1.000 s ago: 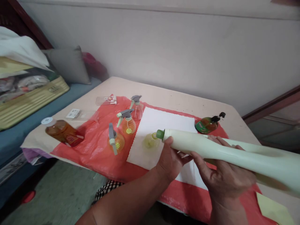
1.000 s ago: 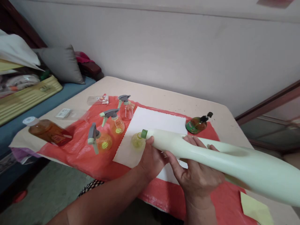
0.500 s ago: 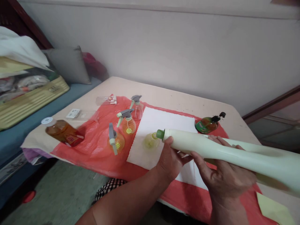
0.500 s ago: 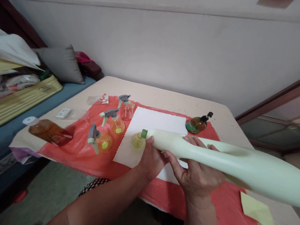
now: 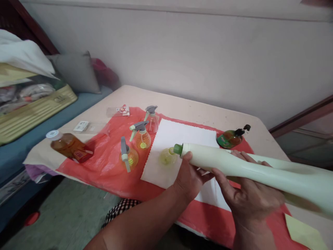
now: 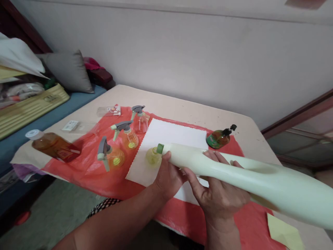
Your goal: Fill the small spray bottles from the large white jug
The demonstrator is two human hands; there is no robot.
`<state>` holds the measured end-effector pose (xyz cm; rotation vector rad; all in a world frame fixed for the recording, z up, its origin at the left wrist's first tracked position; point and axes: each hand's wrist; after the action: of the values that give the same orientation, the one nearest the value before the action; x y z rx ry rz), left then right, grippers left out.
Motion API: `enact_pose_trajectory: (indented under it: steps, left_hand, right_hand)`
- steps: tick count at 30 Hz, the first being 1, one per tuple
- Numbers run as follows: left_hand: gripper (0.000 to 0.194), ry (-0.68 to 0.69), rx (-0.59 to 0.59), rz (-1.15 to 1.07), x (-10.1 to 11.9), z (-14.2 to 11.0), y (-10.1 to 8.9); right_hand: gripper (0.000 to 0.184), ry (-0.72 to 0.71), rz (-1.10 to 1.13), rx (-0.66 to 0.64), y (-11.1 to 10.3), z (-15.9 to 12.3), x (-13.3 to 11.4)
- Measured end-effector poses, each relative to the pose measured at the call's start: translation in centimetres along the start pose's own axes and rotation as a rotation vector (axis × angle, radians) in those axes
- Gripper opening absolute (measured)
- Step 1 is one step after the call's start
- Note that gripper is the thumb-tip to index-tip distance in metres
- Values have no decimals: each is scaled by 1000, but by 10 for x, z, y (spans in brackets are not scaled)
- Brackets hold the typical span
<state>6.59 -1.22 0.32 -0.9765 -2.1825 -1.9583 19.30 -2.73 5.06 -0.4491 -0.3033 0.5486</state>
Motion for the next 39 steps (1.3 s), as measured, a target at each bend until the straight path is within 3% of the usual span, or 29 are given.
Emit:
enact_pose_trajectory:
  steps: [39]
  left_hand:
    - [60, -4, 9, 5, 1, 1, -1]
  right_hand:
    - [65, 17, 12, 8, 0, 0, -1]
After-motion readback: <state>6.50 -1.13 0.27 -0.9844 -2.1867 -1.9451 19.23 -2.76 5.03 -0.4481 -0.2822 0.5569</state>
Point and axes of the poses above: each hand's wrist, its own z-axis towards the middle knuckle, its own y-axis out of the palm, x = y × z, and after that the axes turned 14 degrees about z, right-handed
